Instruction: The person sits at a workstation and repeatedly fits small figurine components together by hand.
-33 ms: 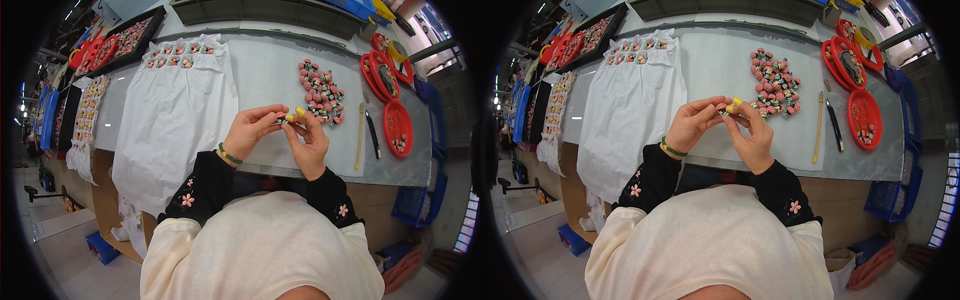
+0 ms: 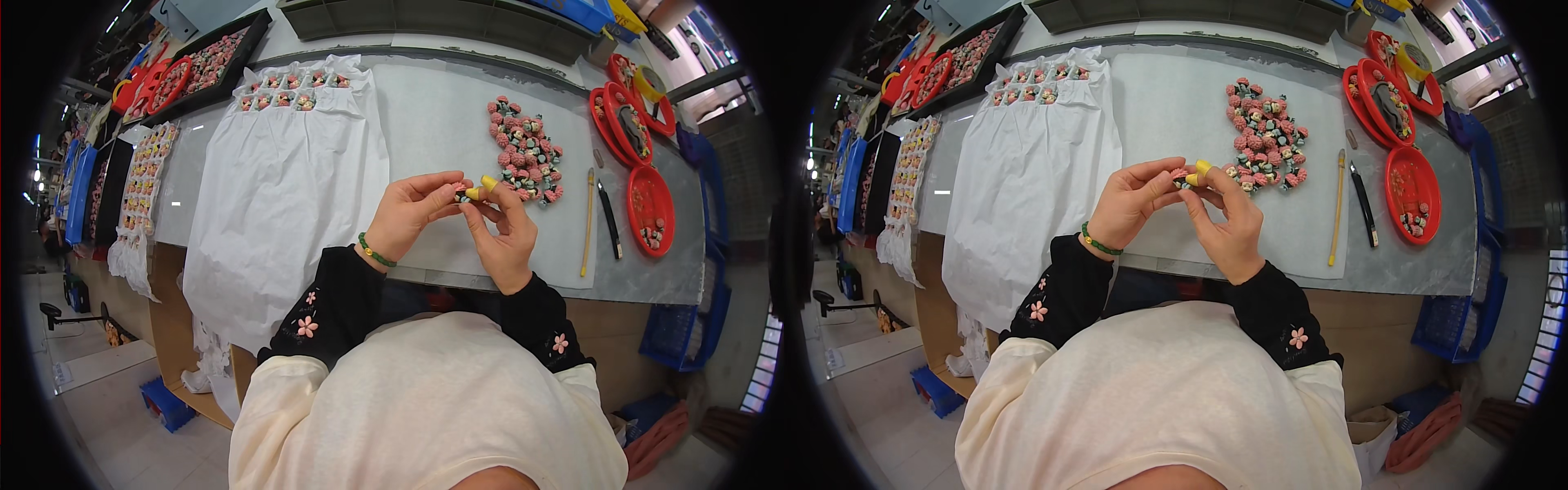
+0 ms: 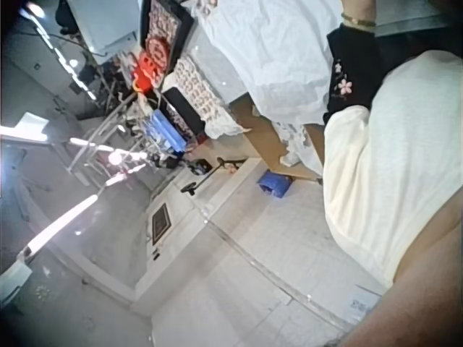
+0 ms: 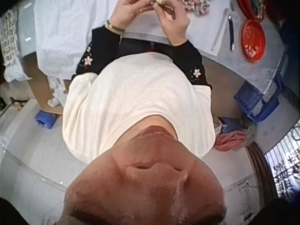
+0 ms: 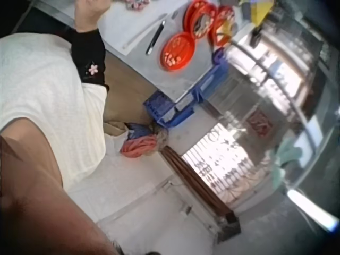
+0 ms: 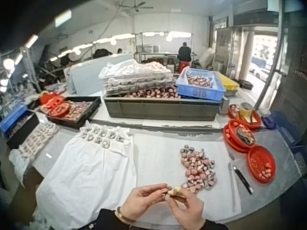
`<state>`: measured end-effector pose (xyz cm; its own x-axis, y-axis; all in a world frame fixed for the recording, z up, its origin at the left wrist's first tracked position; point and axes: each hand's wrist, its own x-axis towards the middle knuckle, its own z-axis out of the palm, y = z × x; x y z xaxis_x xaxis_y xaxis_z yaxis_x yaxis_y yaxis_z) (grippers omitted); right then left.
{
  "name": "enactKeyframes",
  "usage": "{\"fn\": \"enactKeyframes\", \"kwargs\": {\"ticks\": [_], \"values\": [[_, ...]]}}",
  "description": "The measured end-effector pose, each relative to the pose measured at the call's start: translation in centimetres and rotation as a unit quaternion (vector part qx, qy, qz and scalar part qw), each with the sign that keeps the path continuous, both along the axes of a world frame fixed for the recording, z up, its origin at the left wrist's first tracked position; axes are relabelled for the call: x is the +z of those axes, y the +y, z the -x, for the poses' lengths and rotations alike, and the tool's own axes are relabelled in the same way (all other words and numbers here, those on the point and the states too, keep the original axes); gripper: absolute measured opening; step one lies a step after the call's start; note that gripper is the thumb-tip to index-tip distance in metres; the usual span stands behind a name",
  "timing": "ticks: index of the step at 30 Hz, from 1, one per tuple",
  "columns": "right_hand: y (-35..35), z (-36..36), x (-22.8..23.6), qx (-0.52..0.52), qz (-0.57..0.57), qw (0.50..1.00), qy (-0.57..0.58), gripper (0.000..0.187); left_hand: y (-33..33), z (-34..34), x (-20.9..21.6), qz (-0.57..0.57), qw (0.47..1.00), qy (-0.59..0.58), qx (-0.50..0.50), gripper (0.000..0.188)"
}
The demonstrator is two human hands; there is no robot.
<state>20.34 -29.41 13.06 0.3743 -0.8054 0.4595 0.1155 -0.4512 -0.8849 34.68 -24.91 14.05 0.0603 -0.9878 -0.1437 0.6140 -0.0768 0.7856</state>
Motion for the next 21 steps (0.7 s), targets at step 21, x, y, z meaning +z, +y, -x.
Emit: {"fn": "enactKeyframes", "kwargs": {"ticks": [21], "values": [[-2.7, 0.4, 1.1, -0.037, 0.060, 0.983, 0.172, 0.038, 0.2, -0.3, -0.2, -0.095, 0.995, 0.041, 0.014, 0.030]]}}
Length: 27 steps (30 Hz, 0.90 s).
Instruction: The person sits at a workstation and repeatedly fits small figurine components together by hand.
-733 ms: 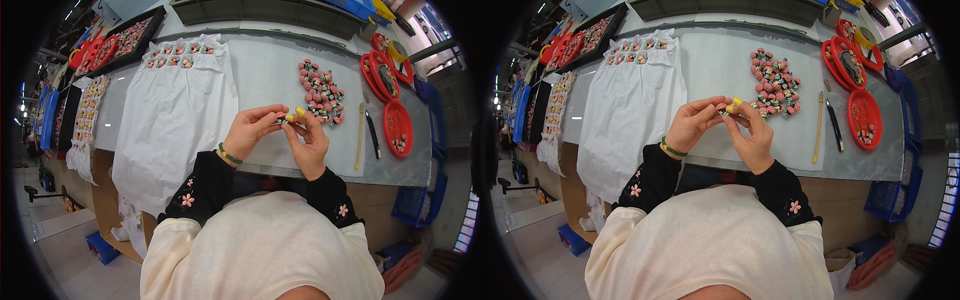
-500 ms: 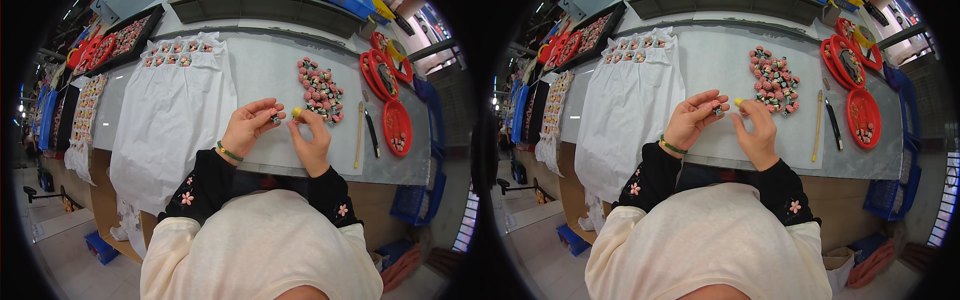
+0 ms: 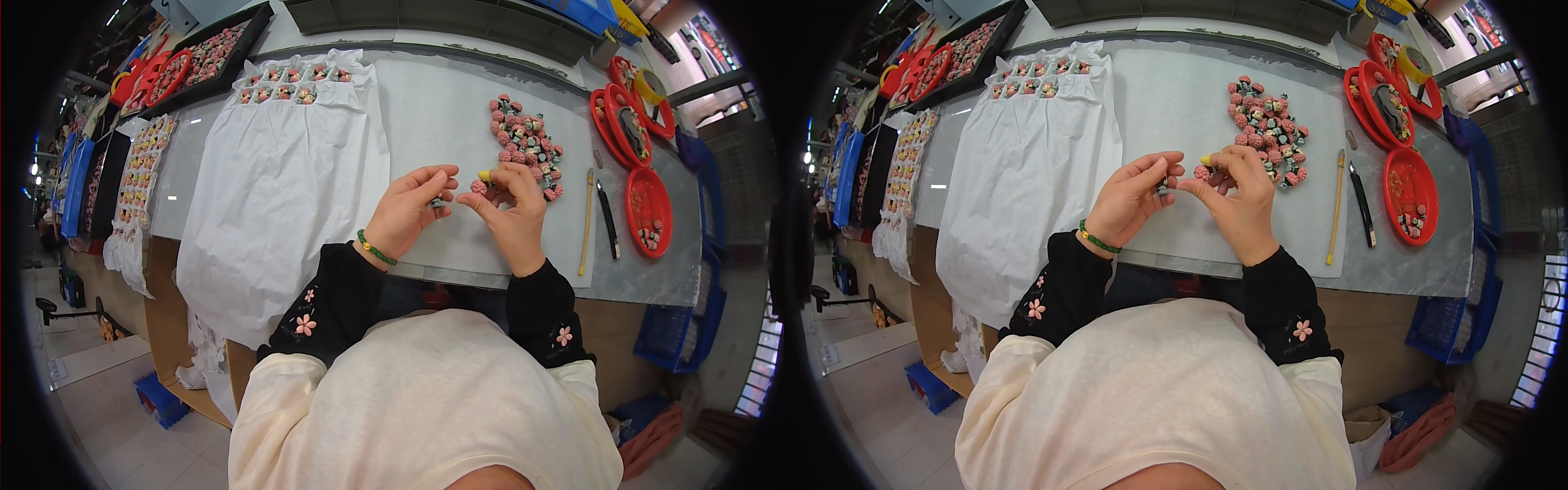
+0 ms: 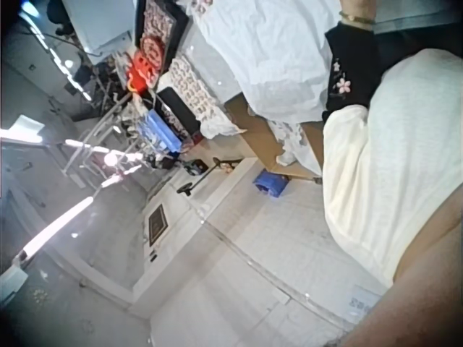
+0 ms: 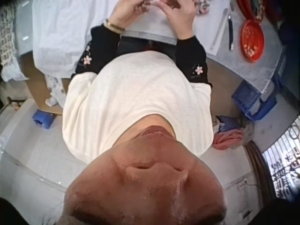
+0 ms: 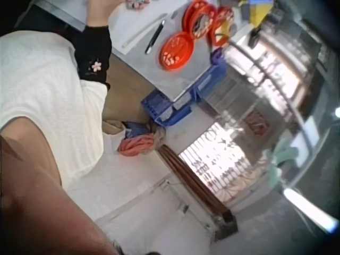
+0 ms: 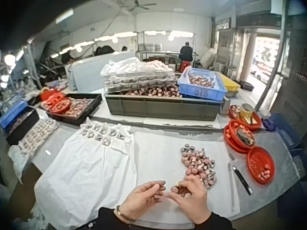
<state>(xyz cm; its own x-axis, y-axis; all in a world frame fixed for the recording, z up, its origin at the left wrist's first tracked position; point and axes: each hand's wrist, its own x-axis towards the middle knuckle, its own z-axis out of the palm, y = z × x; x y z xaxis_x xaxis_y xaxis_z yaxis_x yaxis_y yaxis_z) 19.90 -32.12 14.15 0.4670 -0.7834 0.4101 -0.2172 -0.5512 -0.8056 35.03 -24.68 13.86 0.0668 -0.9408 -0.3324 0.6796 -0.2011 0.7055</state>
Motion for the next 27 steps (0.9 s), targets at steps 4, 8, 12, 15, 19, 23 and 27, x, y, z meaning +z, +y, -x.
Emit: {"fn": "enactKeyframes", "kwargs": {"ticks": [4, 8, 12, 15, 19, 23, 27], "values": [[0.6, -0.6, -0.8, -0.002, -0.015, 0.997, -0.076, 0.039, -0.2, 0.8, 0.7, -0.040, 0.997, -0.045, -0.050, 0.029], [1.4, -0.6, -0.4, 0.069, -0.091, 0.988, -0.105, 0.033, -0.3, 0.5, -0.3, 0.009, 0.990, -0.127, -0.055, 0.025], [0.9, 0.7, -1.1, 0.104, -0.288, 0.934, -0.185, 0.026, -0.1, 0.5, -0.1, 0.108, 0.964, -0.242, -0.023, 0.022], [1.3, 0.7, -1.3, 0.112, -0.262, 0.942, -0.178, 0.027, -0.1, 1.0, -0.1, 0.173, 0.943, -0.279, 0.062, 0.023], [1.6, 0.5, -1.5, 0.059, -0.114, 0.977, -0.169, 0.031, -0.3, 1.5, 0.8, 0.097, 0.969, -0.217, 0.066, 0.020], [2.0, 0.3, -1.3, 0.073, -0.085, 0.980, -0.162, 0.032, 0.1, 0.5, -0.2, 0.060, 0.987, -0.148, -0.018, 0.023], [1.8, 0.4, -1.6, 0.064, -0.088, 0.979, -0.175, 0.030, -0.1, 0.8, 0.3, 0.046, 0.997, -0.056, 0.004, 0.025]]}}
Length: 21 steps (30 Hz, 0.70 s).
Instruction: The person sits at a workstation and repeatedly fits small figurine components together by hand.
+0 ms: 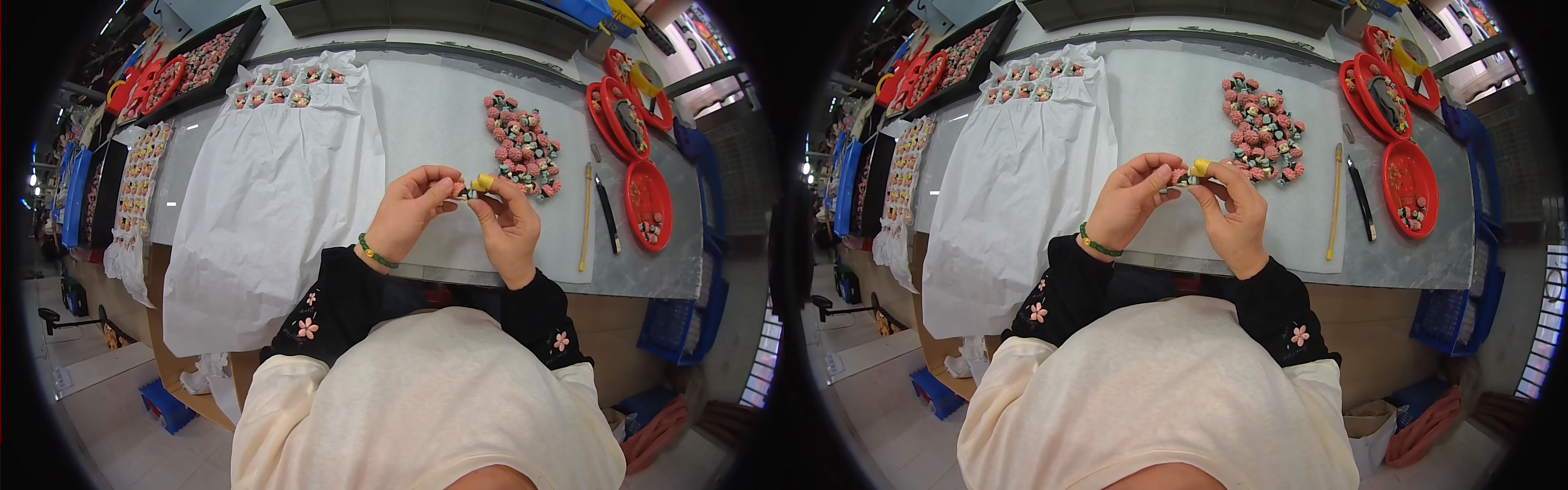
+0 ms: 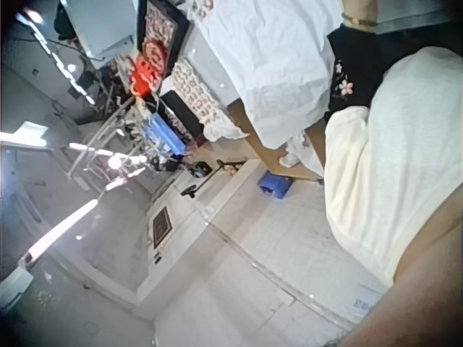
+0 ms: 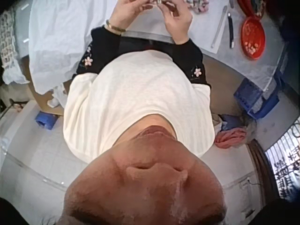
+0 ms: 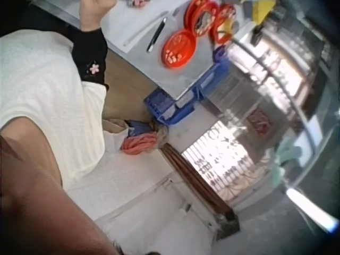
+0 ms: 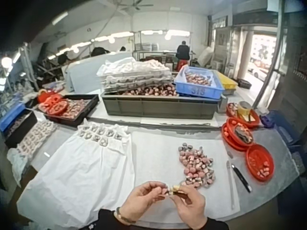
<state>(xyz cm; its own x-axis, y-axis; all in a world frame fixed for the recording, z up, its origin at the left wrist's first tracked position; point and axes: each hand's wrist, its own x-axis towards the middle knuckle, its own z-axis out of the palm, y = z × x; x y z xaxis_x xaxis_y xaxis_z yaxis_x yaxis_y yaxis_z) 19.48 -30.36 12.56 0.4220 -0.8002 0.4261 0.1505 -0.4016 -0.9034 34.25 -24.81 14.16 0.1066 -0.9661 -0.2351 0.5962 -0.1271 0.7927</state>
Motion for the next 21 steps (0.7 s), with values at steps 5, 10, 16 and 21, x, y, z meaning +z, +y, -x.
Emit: {"fn": "enactKeyframes", "kwargs": {"ticks": [5, 10, 16, 21], "values": [[-0.9, 0.5, 0.3, 0.014, 0.021, 1.000, 0.000, 0.026, -0.3, -0.5, 1.3, 0.011, 0.999, 0.016, 0.028, 0.025], [-1.4, 0.1, 1.2, 0.099, -0.060, 0.993, 0.027, 0.019, -0.3, -0.9, 0.5, 0.072, 0.981, -0.176, 0.036, 0.025], [-1.3, -1.0, 1.7, 0.093, -0.158, 0.982, 0.036, 0.017, 0.1, -0.4, 0.4, 0.104, 0.963, -0.249, -0.020, 0.035], [-0.3, -2.8, 1.5, 0.054, -0.258, 0.963, -0.052, 0.023, 0.2, -2.3, 2.4, 0.092, 0.967, -0.238, 0.019, 0.035]]}}
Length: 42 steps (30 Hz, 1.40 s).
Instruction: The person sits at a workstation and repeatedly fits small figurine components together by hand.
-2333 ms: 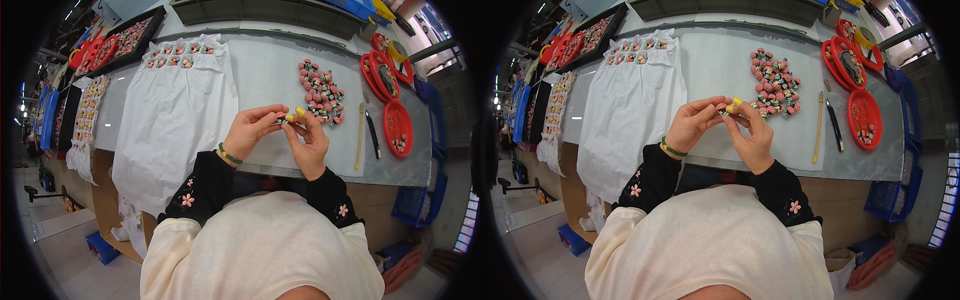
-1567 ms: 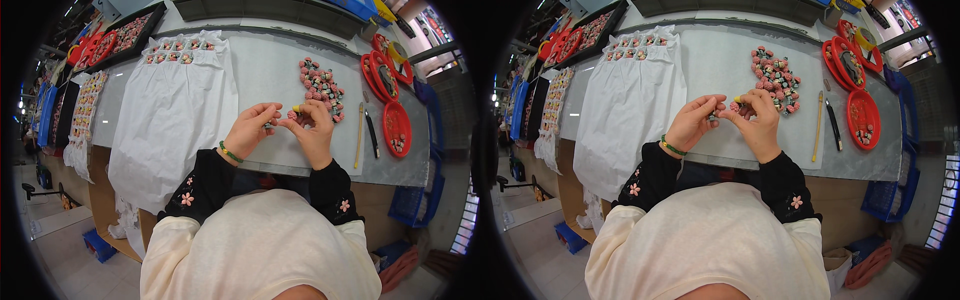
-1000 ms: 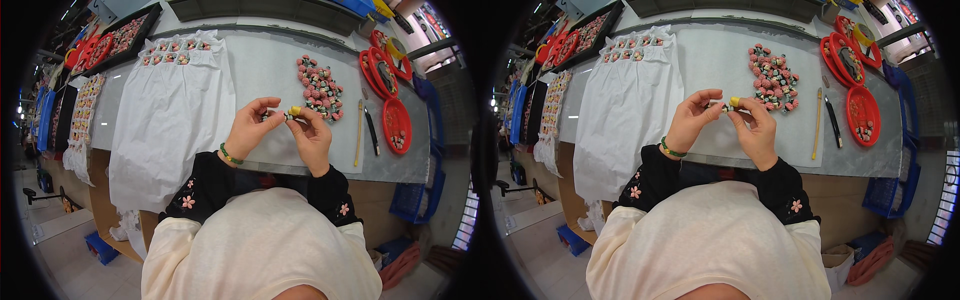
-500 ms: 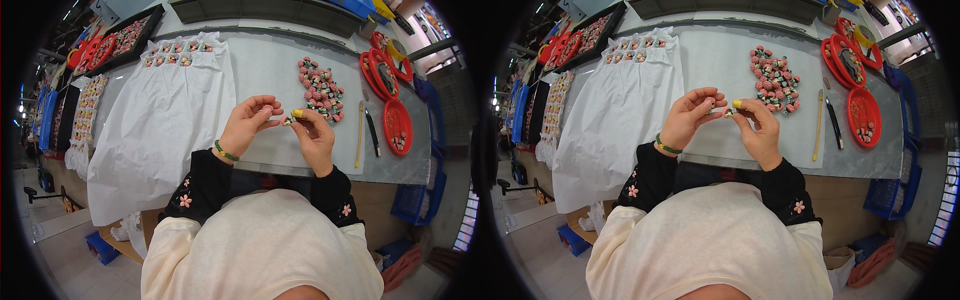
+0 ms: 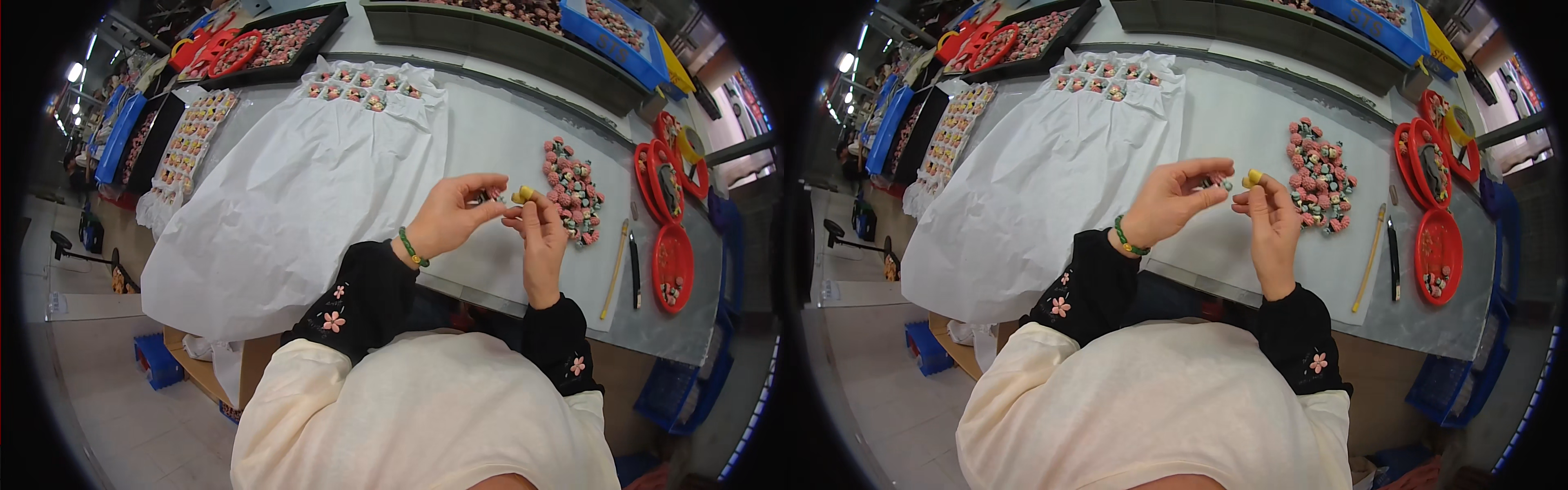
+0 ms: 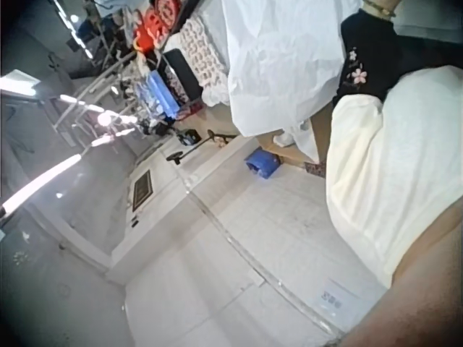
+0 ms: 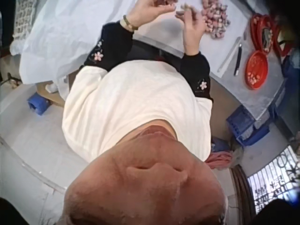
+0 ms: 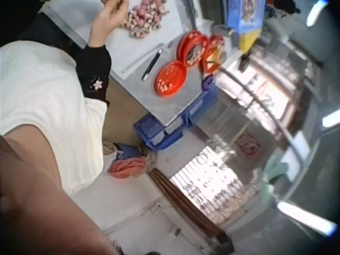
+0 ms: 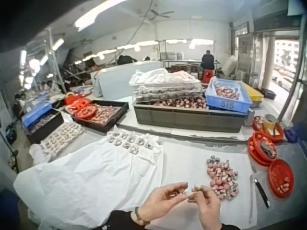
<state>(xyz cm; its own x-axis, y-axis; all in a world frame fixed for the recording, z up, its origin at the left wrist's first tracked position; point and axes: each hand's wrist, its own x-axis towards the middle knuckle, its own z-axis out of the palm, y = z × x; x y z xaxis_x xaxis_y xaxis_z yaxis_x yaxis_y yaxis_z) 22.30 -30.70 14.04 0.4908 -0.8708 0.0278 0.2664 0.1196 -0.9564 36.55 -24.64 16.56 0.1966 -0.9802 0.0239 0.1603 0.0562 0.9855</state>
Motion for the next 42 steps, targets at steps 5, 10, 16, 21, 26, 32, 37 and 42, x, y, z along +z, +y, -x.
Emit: {"fn": "enactKeyframes", "kwargs": {"ticks": [5, 10, 16, 21, 26, 32, 37, 42], "values": [[3.7, -2.5, 0.7, 0.158, 0.465, 0.858, 0.148, 0.034, -1.1, -6.6, 7.5, 0.207, 0.946, -0.143, 0.206, 0.033], [7.7, -5.9, -0.2, 0.252, 0.577, 0.772, 0.087, 0.044, -2.6, -15.2, 7.6, 0.099, 0.849, -0.371, 0.364, 0.030], [7.4, -6.5, -0.6, 0.070, 0.537, 0.840, 0.025, 0.041, -2.5, -13.3, 4.4, 0.002, 0.837, -0.428, 0.341, 0.036], [6.4, -7.9, -1.1, 0.175, 0.561, 0.803, 0.098, 0.046, -3.9, -11.1, 10.3, 0.045, 0.757, -0.563, 0.328, 0.034], [7.9, -8.3, -1.8, 0.232, 0.562, 0.785, 0.116, 0.044, -8.6, -16.2, 5.0, -0.125, 0.702, -0.675, 0.190, 0.020], [5.5, -5.1, -1.5, 0.215, 0.541, 0.804, 0.121, 0.042, -7.8, -15.6, -5.3, -0.112, 0.692, -0.686, 0.193, 0.030], [3.2, -3.1, -0.8, 0.139, 0.527, 0.829, 0.126, 0.030, -6.8, -15.9, -7.0, -0.110, 0.593, -0.764, 0.227, 0.046], [-1.6, -1.4, -0.2, 0.034, 0.531, 0.828, 0.176, 0.026, -6.7, -14.6, -7.2, -0.204, 0.656, -0.706, 0.173, 0.066]]}}
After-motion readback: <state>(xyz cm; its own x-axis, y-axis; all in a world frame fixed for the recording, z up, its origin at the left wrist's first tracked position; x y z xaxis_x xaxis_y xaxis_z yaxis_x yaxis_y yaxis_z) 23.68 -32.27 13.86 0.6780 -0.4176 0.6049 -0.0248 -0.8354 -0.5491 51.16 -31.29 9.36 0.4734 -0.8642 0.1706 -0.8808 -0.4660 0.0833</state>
